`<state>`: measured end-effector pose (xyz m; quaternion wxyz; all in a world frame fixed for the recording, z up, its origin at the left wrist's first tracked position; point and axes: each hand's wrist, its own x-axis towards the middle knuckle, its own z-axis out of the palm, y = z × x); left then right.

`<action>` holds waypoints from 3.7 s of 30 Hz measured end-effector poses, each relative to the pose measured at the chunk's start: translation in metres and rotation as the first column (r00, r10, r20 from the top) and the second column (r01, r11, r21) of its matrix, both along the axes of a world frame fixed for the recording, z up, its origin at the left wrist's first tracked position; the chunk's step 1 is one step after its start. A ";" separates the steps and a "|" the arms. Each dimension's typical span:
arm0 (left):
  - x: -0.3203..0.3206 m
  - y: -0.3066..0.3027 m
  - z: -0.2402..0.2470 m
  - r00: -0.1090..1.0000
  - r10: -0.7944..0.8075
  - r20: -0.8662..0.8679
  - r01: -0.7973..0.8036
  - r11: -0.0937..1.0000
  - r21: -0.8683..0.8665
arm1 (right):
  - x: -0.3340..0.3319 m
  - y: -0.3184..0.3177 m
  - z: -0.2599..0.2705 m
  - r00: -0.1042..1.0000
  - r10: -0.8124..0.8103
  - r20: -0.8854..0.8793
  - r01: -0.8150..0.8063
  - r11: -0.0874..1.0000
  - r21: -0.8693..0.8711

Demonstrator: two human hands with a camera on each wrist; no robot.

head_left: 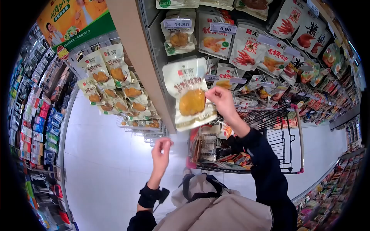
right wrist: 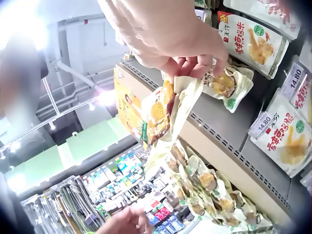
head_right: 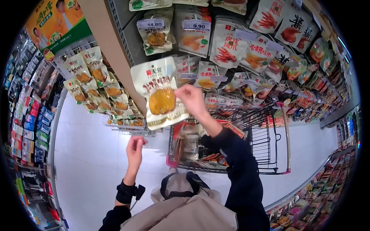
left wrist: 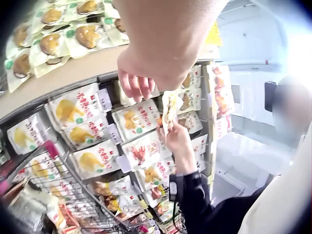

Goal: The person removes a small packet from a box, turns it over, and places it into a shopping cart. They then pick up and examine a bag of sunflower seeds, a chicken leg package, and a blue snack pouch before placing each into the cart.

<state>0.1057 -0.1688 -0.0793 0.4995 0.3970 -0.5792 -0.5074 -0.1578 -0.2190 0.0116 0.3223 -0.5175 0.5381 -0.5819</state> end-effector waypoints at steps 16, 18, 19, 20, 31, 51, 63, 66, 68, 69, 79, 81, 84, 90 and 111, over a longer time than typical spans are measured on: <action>-0.059 -0.008 0.126 0.969 -0.031 0.244 0.227 0.493 -0.840 | -0.007 0.120 0.008 0.907 -0.265 -0.328 0.112 0.901 -0.419; -0.061 0.006 0.127 0.957 0.042 0.287 0.277 0.162 -0.947 | -0.015 0.123 0.011 0.909 -0.218 -0.356 0.019 0.873 -0.488; -0.061 0.013 0.125 0.953 0.071 0.294 0.292 0.039 -0.956 | -0.016 0.127 0.015 0.877 -0.269 -0.397 0.013 0.840 -0.542; -0.061 0.018 0.123 0.950 0.101 0.296 0.304 -0.084 -0.949 | -0.017 0.129 0.021 0.842 -0.321 -0.434 0.001 0.805 -0.593; -0.038 0.028 0.109 0.933 0.263 0.244 0.337 -0.412 -0.846 | -0.015 0.165 0.031 0.444 -0.595 -0.671 -0.108 0.707 -0.699; -0.063 -0.002 0.101 0.978 -0.208 -0.004 0.156 0.743 -0.651 | -0.011 0.142 -0.002 0.855 -0.231 -0.465 -0.057 0.848 -0.527; -0.081 -0.027 0.156 0.442 -0.732 0.518 0.846 0.148 -0.512 | -0.005 0.118 0.035 0.732 0.607 -0.310 -0.634 0.773 0.017; -0.083 -0.025 0.156 0.455 -0.692 0.561 0.844 0.135 -0.519 | 0.002 0.123 0.040 0.722 0.636 -0.271 -0.645 0.761 0.069; -0.082 -0.027 0.147 0.482 -0.677 0.556 0.830 0.151 -0.537 | 0.003 0.124 0.039 0.713 0.614 -0.339 -0.627 0.774 0.084; -0.081 -0.027 0.143 0.531 -0.697 0.483 0.808 0.243 -0.537 | 0.004 0.125 0.037 0.747 0.532 -0.398 -0.573 0.819 0.019; -0.065 -0.037 0.064 0.728 -0.632 -0.266 0.648 0.761 -0.035 | -0.028 0.128 0.035 0.999 0.028 0.034 -0.031 0.994 0.102; -0.071 -0.035 0.059 0.677 -0.647 -0.350 0.672 0.738 -0.063 | -0.032 0.124 0.027 0.983 -0.022 0.180 -0.007 0.988 0.156; -0.075 -0.037 0.069 0.746 -0.610 -0.268 0.640 0.767 0.035 | -0.036 0.118 0.014 0.972 -0.044 0.231 0.003 0.985 0.175; -0.093 -0.041 0.069 0.855 -0.482 -0.189 0.514 0.836 0.194 | -0.039 0.109 -0.008 0.936 -0.083 0.342 -0.013 0.963 0.270; -0.108 -0.049 0.033 0.888 -0.426 -0.174 0.459 0.809 0.366 | -0.056 0.103 -0.058 0.880 -0.124 0.459 -0.070 0.921 0.383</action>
